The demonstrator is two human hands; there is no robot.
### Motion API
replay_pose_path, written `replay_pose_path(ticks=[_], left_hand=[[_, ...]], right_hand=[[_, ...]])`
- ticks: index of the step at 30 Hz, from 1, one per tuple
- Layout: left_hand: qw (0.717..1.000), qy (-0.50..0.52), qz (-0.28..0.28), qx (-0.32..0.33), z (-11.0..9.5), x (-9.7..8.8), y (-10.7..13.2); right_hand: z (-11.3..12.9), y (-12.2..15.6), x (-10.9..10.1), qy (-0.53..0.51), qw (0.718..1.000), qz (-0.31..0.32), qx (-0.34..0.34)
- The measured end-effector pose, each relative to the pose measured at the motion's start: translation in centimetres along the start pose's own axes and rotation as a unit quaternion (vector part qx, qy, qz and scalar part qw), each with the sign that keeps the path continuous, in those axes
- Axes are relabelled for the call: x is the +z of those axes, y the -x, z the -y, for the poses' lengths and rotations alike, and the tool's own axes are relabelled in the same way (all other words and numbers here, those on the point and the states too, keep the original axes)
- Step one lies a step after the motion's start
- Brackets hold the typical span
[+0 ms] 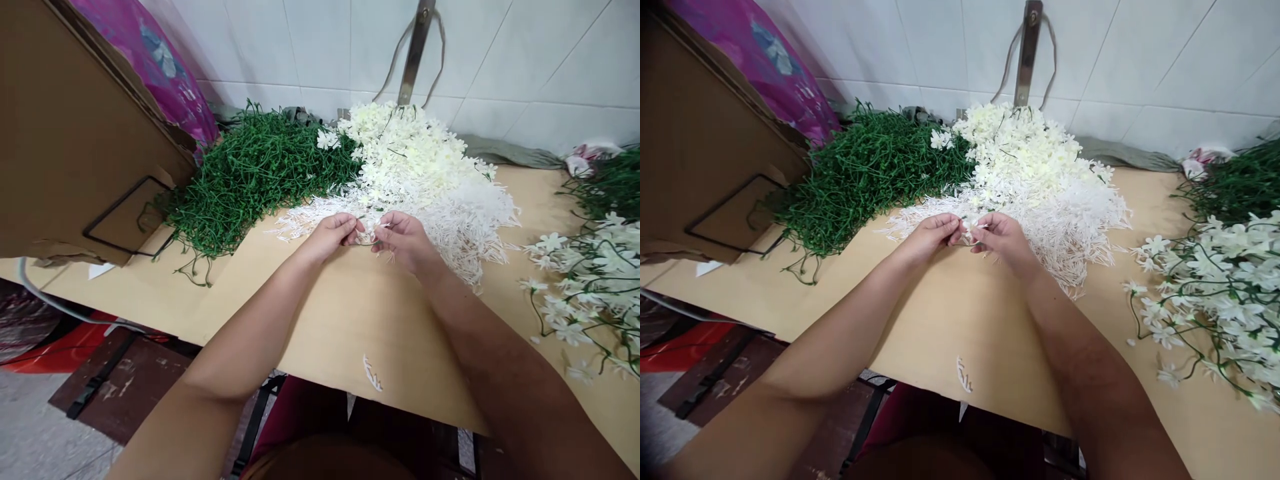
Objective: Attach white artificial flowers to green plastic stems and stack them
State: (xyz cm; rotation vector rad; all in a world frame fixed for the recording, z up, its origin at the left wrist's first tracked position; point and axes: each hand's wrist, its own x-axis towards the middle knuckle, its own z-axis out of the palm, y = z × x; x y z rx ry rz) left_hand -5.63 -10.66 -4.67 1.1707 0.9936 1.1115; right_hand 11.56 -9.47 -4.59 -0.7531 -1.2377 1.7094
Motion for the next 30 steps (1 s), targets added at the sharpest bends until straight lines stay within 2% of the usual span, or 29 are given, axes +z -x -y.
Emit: replay_pose_path(ticks=[2, 4, 15, 22, 30], left_hand=[[0.999, -0.036, 0.040, 0.008, 0.2, 0.3, 0.1], [0.997, -0.051, 0.056, 0.008, 0.2, 0.7, 0.2], [1.000, -0.013, 0.004, -0.002, 0.1, 1.3, 0.2], [1.000, 0.013, -0.009, -0.016, 0.1, 1.6, 0.3], [0.999, 0.026, 0.006, -0.039, -0.2, 1.9, 0.5]], right_hand=[[0.1, -0.1, -0.5, -0.024, 0.999, -0.036, -0.015], [0.1, -0.2, -0.7, -0.039, 0.998, -0.053, -0.012], [-0.6, -0.2, -0.5, -0.045, 0.998, -0.019, 0.036], [-0.7, -0.1, -0.4, -0.035, 0.998, -0.033, 0.029], [-0.8, -0.3, -0.2, -0.004, 0.999, -0.036, 0.002]])
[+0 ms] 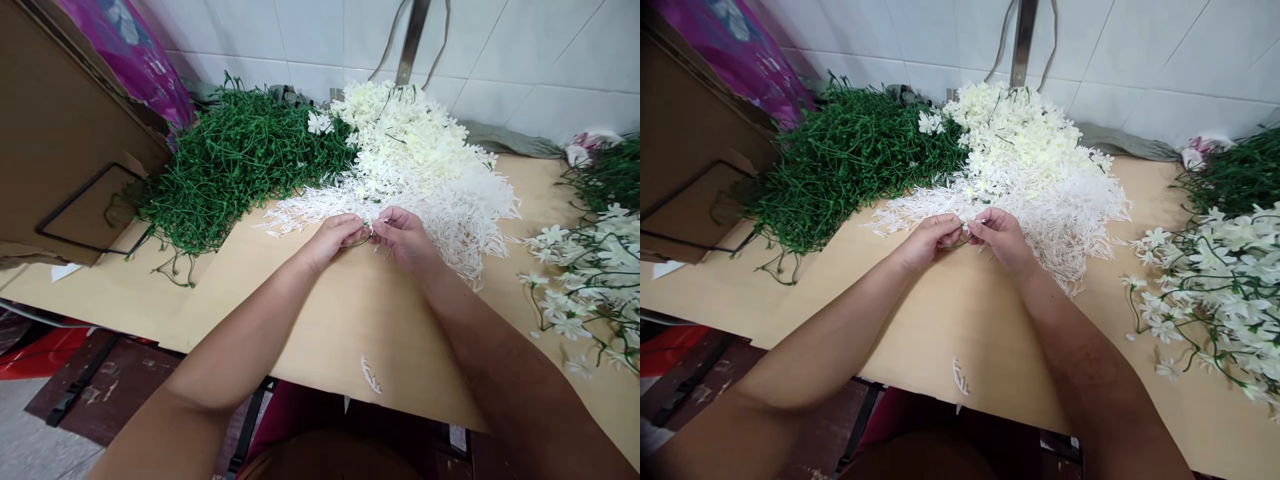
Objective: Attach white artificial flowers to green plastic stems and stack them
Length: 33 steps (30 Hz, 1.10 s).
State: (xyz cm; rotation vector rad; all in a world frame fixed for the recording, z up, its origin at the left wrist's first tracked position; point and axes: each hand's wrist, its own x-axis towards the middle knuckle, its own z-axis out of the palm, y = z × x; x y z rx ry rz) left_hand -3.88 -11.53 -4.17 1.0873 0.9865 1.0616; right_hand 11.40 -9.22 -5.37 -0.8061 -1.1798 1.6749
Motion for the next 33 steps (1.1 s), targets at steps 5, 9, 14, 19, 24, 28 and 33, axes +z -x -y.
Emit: replay_pose_path(ticks=[5, 9, 14, 19, 24, 28, 33], left_hand=[[1.000, 0.003, 0.029, 0.005, 0.2, -0.4, -0.2], [0.999, 0.011, 0.041, 0.009, 0.6, -0.7, -0.4], [0.999, 0.000, 0.043, 0.001, 0.7, -0.9, -0.4], [0.999, -0.037, 0.033, -0.014, 0.6, -0.9, -0.3], [0.998, -0.044, 0.049, -0.002, 0.4, -0.8, -0.1], [0.997, -0.044, 0.066, -0.001, 0.2, -0.9, 0.0], [0.995, -0.055, 0.086, 0.008, 0.3, -1.1, -0.2]], right_hand=[[-0.1, -0.1, -0.2, 0.052, 0.999, 0.002, -0.013], [-0.1, 0.0, -0.3, 0.074, 0.997, 0.004, -0.013], [-0.2, 0.0, -0.5, 0.096, 0.995, 0.008, -0.014], [-0.2, 0.1, -0.5, 0.118, 0.993, 0.014, -0.006], [0.0, 0.1, -0.6, 0.092, 0.996, 0.010, 0.015], [-0.1, 0.1, -0.6, 0.069, 0.997, 0.017, 0.033], [-0.3, 0.1, -0.6, 0.068, 0.997, 0.018, 0.031]])
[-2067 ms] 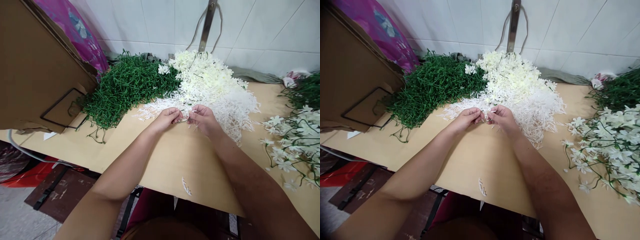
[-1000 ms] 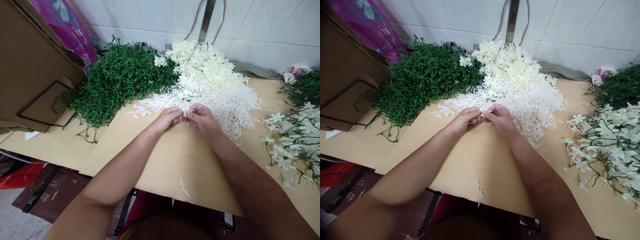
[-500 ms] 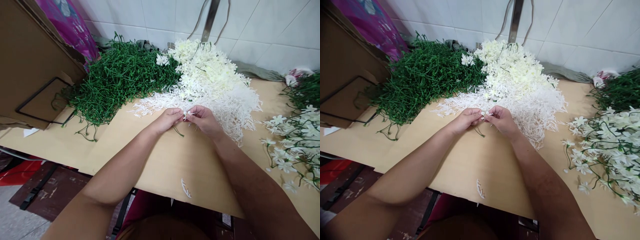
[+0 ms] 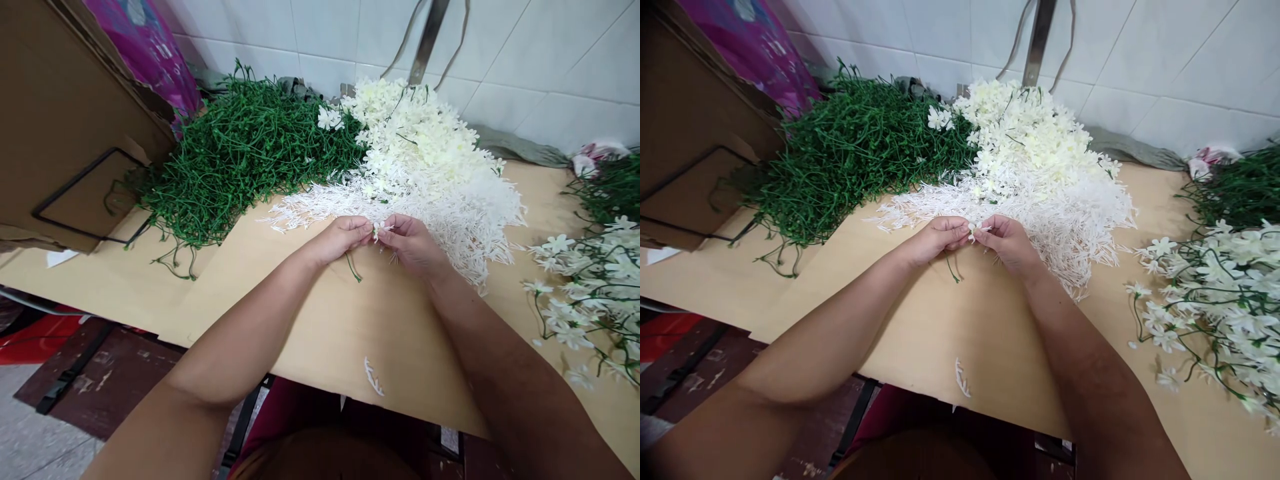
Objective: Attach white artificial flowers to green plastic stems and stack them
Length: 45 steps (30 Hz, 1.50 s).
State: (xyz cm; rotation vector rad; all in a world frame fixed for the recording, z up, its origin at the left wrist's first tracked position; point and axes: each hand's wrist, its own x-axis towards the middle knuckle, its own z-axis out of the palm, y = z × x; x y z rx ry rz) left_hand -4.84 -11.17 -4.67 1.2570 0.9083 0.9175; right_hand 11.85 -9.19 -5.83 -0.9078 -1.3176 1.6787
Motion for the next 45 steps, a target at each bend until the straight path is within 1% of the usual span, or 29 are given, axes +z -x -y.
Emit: replay_pose_path(ticks=[6, 16, 22, 28, 31, 34, 37, 41, 45], left_hand=[[1.000, -0.026, 0.007, 0.015, 0.43, -0.13, -0.09], [0.999, -0.044, 0.027, 0.007, 0.44, -0.33, -0.07], [0.997, -0.053, 0.047, 0.028, 0.54, -0.12, -0.04], [0.995, -0.084, 0.045, 0.007, 0.59, 0.06, 0.12], [0.997, -0.074, 0.036, 0.001, 0.77, 0.07, 0.03], [0.999, -0.031, 0.030, -0.002, 0.81, 0.02, -0.10], [1.000, 0.016, 0.020, 0.000, 0.67, -0.07, -0.17], [0.999, 0.035, 0.005, 0.003, 0.56, -0.32, -0.27], [0.998, 0.056, -0.002, 0.000, 0.71, -0.46, -0.44]], right_hand=[[0.02, 0.25, 0.15, 0.013, 1.000, 0.021, -0.003], [-0.40, 0.25, 0.19, 0.011, 1.000, 0.015, 0.009], [-0.38, 0.22, 0.16, 0.006, 0.999, 0.012, 0.029], [-0.32, 0.24, 0.14, 0.036, 0.999, 0.009, 0.036], [-0.32, 0.20, 0.32, 0.035, 0.998, -0.004, 0.043], [-0.28, 0.10, 0.46, 0.013, 0.999, -0.006, 0.043], [-0.18, 0.02, 0.41, -0.020, 0.999, 0.015, 0.044], [-0.03, 0.01, 0.16, -0.065, 0.996, 0.052, 0.040], [-0.08, -0.07, 0.06, -0.089, 0.994, 0.050, 0.048]])
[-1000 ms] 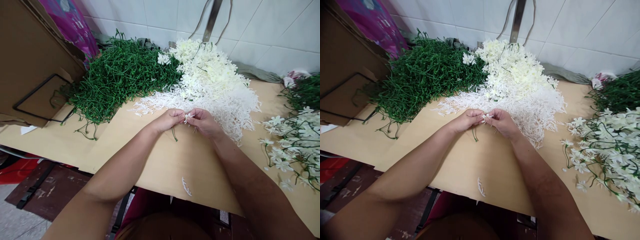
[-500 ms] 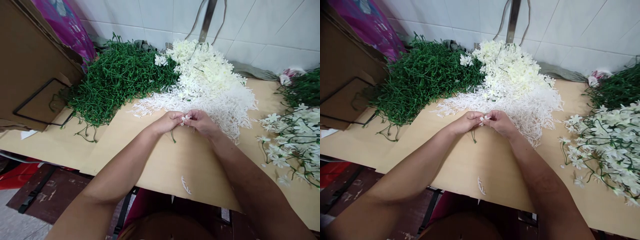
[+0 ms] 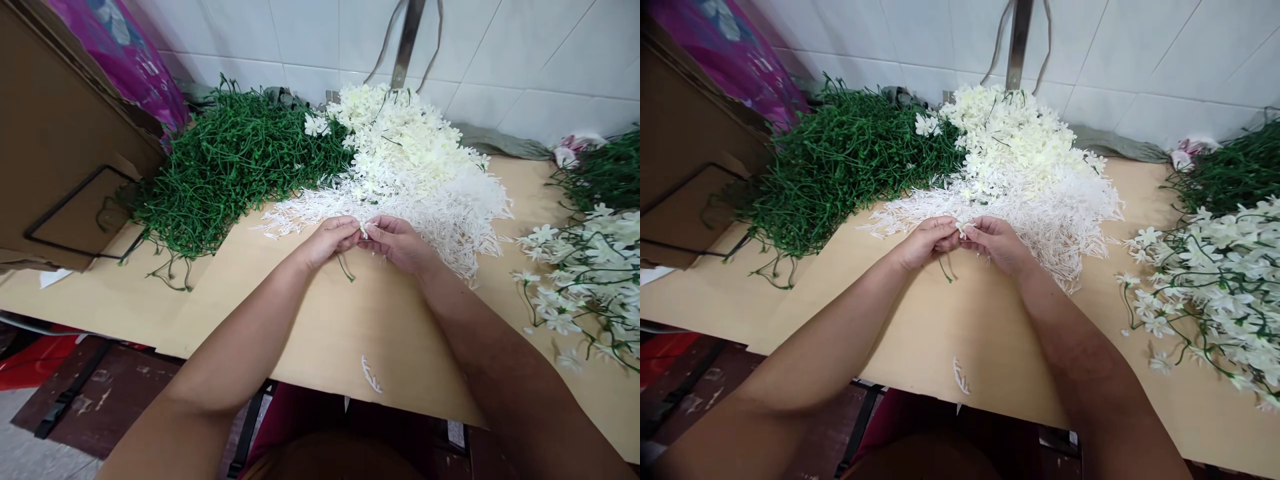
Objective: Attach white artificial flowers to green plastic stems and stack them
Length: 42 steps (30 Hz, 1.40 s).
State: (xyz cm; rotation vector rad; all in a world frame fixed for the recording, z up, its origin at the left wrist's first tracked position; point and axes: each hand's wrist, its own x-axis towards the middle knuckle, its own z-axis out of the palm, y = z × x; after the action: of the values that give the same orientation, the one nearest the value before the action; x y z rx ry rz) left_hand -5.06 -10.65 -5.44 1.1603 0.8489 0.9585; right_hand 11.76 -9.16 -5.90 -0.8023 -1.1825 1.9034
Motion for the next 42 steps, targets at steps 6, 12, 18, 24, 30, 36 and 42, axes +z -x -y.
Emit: replay_pose_path(ticks=[6, 12, 18, 24, 30, 36, 42], left_hand=[[1.000, -0.002, -0.018, -0.001, 0.2, 0.2, -0.1], [0.998, -0.035, -0.046, -0.018, -0.1, 0.6, 0.1], [0.997, -0.065, -0.033, -0.002, -0.3, 0.7, 0.2], [0.998, -0.065, 0.013, -0.004, -0.2, 0.3, 0.1], [0.994, -0.062, 0.087, -0.030, -0.4, 0.1, 0.3], [0.991, -0.080, 0.095, -0.056, -0.5, 0.2, 0.6], [0.994, -0.073, 0.070, -0.046, -0.4, 0.8, 0.5]], right_hand=[[-0.1, -0.1, 0.1, 0.000, 1.000, -0.009, -0.012], [0.1, 0.1, 0.4, -0.004, 0.999, -0.024, -0.022], [0.0, 0.0, 0.3, 0.005, 1.000, -0.017, -0.026], [-0.2, -0.1, 0.1, 0.006, 1.000, -0.007, -0.013], [0.3, 0.3, -0.4, 0.019, 0.998, 0.049, 0.040], [0.7, 0.4, -0.6, 0.052, 0.995, 0.065, 0.053], [0.8, 0.6, 0.0, 0.114, 0.993, 0.006, 0.018]])
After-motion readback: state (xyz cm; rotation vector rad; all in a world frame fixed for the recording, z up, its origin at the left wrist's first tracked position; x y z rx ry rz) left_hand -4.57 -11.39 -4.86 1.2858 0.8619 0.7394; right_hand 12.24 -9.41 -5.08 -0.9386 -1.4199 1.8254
